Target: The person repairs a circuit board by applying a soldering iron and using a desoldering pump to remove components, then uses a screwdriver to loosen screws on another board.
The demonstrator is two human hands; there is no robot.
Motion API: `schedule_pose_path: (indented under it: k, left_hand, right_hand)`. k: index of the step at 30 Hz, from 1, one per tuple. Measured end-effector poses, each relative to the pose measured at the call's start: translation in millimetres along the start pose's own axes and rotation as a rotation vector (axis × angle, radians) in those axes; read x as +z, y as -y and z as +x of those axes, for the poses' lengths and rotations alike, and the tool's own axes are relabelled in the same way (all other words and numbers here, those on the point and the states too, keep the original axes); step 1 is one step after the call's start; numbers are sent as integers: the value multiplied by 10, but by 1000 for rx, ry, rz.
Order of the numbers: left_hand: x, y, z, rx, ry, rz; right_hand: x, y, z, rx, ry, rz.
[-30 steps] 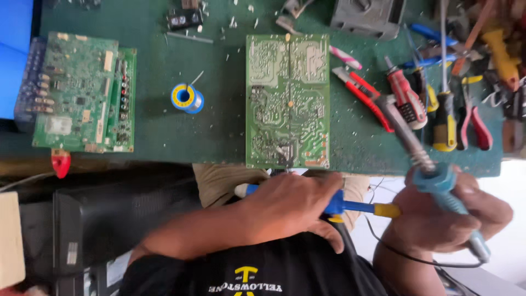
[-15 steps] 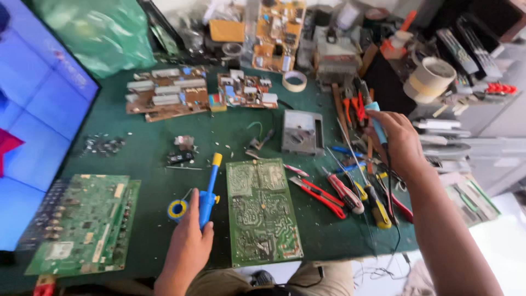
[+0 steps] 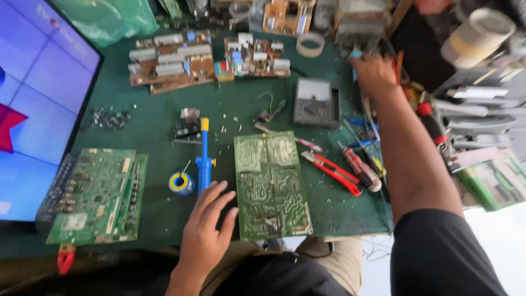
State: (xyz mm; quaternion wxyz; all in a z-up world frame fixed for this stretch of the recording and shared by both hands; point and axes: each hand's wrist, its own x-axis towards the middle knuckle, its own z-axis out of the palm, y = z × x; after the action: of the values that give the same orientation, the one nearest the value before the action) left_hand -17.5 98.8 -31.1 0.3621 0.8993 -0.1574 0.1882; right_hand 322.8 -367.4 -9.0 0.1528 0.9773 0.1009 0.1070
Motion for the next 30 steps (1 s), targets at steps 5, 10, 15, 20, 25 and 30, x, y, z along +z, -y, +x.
schedule_pose_path:
  k: [5,10,15,20,25,30]
  left_hand:
    - [-68,-308,-18,322,248,-125]
    - [46,-100,-158,371,349,-59]
    - [39,-35,-123,483,230,-90]
    - [-76,-206,177,657,-33,53]
    - [-93,-149,817,721,-226,28]
    - [-207,-179,1542,619,-322,52]
  right_hand:
    - [110,-23,-391,-118,-20,-12]
    - [-635,110,-1124,-86,-258,286]
    - [-1502,431,-2413,-51,-416,528]
    - [-1236,508,-3310,575,-247,805]
    - [-716,698,-3572,535,-122,604]
    - [-521,674,-3487,442,-147,403]
